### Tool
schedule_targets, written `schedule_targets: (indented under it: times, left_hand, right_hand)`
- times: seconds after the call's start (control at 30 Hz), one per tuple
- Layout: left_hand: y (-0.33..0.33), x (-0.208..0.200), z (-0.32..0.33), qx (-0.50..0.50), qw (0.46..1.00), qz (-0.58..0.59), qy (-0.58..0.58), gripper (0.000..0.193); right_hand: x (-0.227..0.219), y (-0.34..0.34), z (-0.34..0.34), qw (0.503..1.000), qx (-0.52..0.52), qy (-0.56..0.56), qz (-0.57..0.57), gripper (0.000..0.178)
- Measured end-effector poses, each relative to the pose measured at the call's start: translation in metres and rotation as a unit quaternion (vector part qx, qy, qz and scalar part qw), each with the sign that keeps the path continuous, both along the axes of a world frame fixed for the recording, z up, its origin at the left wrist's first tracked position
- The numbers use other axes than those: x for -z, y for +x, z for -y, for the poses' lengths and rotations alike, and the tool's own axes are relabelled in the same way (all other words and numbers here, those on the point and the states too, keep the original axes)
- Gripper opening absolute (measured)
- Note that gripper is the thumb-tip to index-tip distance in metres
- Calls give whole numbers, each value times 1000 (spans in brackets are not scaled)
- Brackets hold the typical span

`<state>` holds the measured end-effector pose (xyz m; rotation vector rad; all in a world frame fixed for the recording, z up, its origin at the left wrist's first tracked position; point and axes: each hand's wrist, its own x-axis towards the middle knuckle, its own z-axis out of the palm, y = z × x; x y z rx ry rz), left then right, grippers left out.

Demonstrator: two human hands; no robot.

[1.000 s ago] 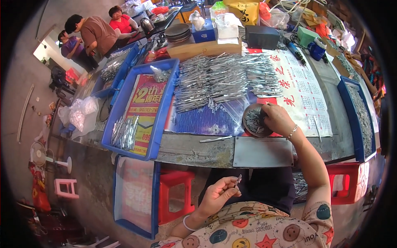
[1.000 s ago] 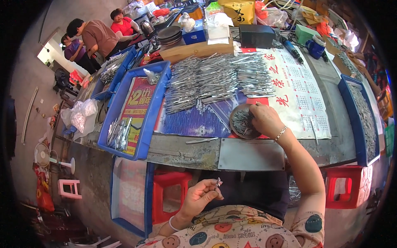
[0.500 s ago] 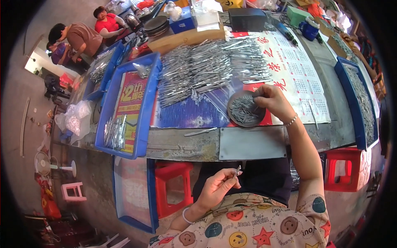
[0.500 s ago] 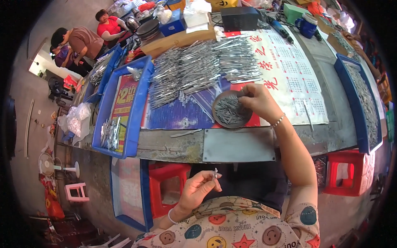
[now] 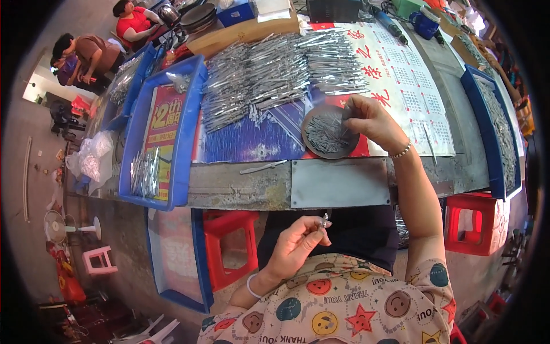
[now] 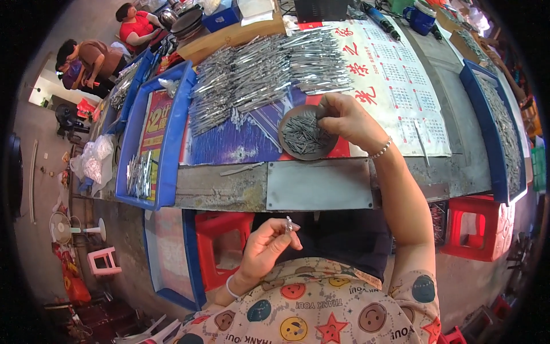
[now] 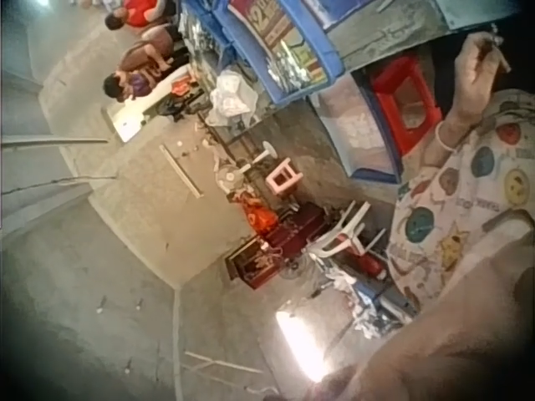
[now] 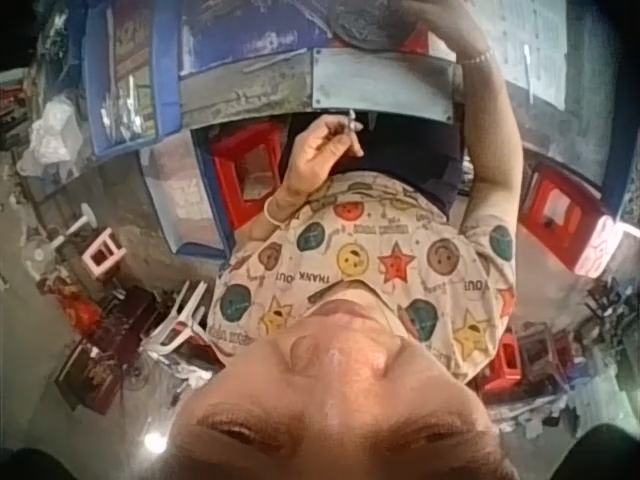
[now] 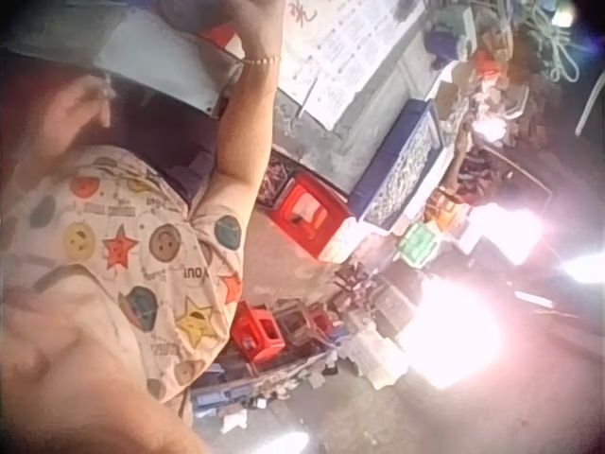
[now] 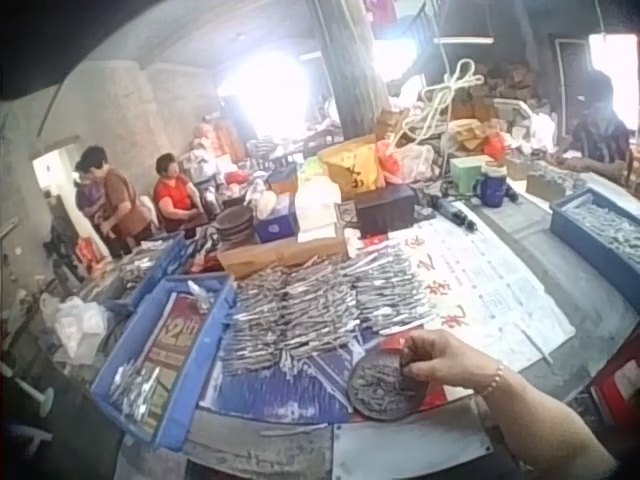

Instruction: Manually assembling small metal components on a workbench in a workshop setting.

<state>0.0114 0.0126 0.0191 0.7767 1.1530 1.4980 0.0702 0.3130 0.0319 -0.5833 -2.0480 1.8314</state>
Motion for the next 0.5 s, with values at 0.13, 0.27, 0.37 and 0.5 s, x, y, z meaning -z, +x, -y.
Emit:
schedule_targets:
  times: [0.13, 0.27, 0.37, 0.5]
  left_hand:
    - [-5, -2, 0, -20, 999, 22, 15, 24]
    - [-10, -3, 2, -52, 998, 19, 16, 21]
    - [-15, 1, 6, -46, 999, 6, 14, 21]
    - [-18, 2, 10, -45, 999, 4, 25, 19]
  right_hand:
    - [-3, 1, 3, 999, -1, -16, 34, 16]
    - [-20, 6, 27, 999, -10, 28, 35, 16]
    - [-48, 12, 60, 998, -46, 2, 50, 18]
    - [-53, 26, 96, 991, -120, -63, 22, 17]
